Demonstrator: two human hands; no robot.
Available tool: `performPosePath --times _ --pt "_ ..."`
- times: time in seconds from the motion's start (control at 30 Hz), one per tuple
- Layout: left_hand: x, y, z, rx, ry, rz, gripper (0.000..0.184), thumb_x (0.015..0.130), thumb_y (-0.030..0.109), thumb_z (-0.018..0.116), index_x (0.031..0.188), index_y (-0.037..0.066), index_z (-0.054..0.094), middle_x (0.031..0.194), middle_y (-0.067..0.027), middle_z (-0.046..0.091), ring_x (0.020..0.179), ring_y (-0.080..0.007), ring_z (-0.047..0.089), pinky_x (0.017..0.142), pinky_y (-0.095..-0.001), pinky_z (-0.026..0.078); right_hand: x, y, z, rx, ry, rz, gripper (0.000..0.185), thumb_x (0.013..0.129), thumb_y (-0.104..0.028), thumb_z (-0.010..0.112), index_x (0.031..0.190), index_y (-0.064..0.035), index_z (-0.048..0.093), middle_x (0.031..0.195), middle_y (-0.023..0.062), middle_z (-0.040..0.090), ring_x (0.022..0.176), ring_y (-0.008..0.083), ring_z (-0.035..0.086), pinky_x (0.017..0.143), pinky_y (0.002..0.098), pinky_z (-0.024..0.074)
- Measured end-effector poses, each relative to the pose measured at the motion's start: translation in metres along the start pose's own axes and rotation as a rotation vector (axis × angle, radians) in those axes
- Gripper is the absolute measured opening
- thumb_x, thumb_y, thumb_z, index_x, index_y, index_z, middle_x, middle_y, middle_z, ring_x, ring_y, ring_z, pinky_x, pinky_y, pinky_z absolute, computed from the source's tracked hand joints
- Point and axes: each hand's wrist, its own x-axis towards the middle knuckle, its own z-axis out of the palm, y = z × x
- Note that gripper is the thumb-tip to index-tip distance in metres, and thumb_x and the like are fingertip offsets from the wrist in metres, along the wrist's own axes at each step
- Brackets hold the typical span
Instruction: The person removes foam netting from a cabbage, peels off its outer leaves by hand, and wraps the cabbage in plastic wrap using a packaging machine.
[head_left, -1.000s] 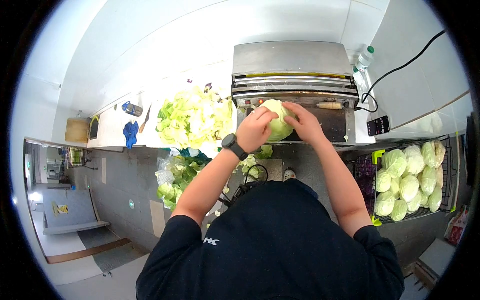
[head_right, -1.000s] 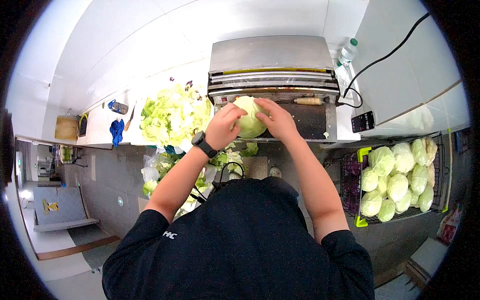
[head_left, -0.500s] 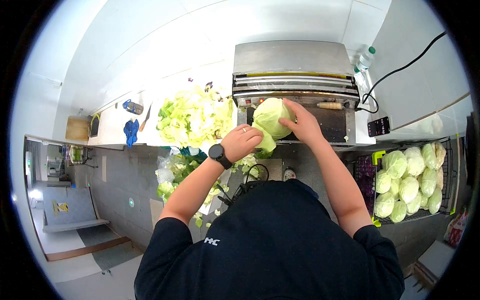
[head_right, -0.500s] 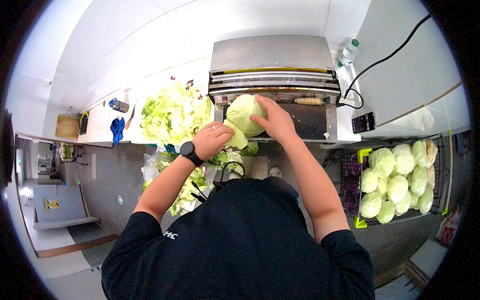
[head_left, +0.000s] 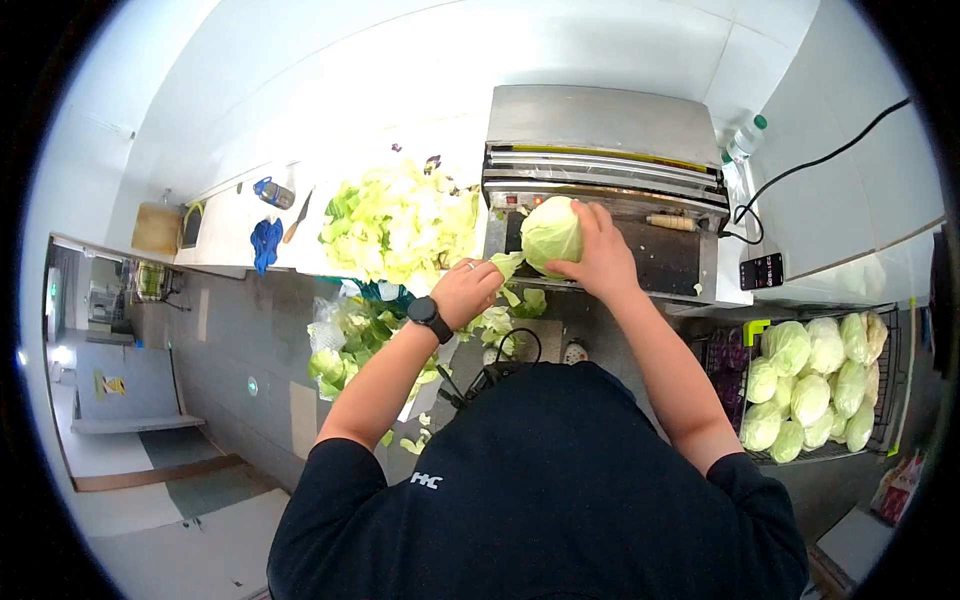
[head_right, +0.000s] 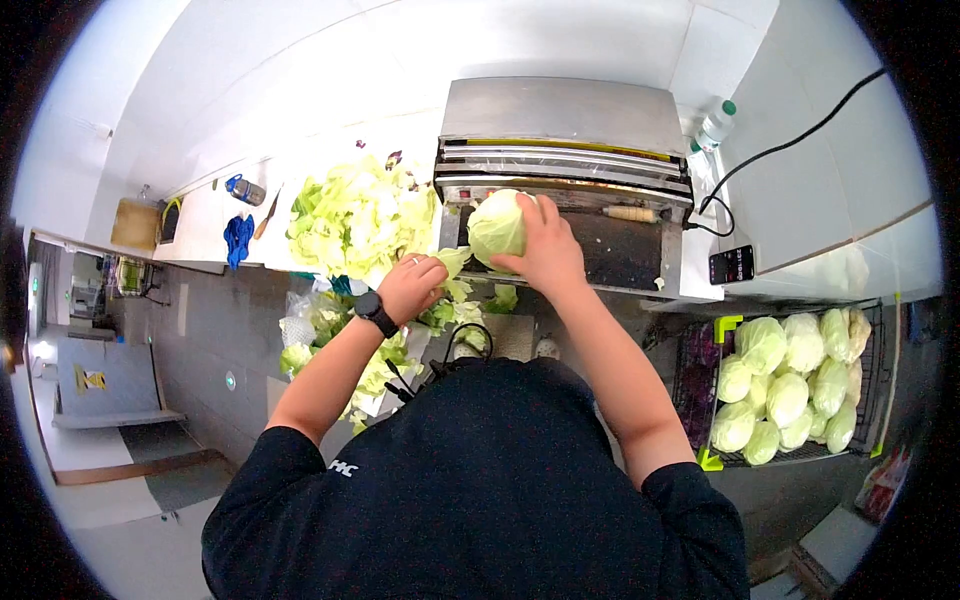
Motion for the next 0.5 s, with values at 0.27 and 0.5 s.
performPosePath --times 0.27,0.5 --pt "-0.098 -0.033 -0.003 -0.039 -0.087 -0.515 0.018 0.077 0.005 0.061 0.095 0.005 0.057 0.090 -0.0180 0.062 0.088 -0.0399 0.061 0.076 -0.0483 0.049 0.007 0.031 -0.007 0.258 -0.080 0.036 0.098 0.072 -0.047 0.084 0.150 -0.0162 0.034 0.146 0.0156 0.041 0.125 0.0376 0.054 0.102 0.0463 0.0487" --pt "-0.128 -0.053 -0.023 -0.136 -0.147 -0.896 0.047 0.081 0.025 0.074 0.122 0.005 0.061 0.123 -0.0187 0.061 0.113 -0.0358 0.060 0.095 -0.0427 0.050 0.007 0.024 -0.006 0.253 -0.052 0.138 0.094 0.075 -0.046 0.082 0.149 -0.0133 0.034 0.144 0.0200 0.041 0.129 0.0386 0.050 0.106 0.0456 0.0456"
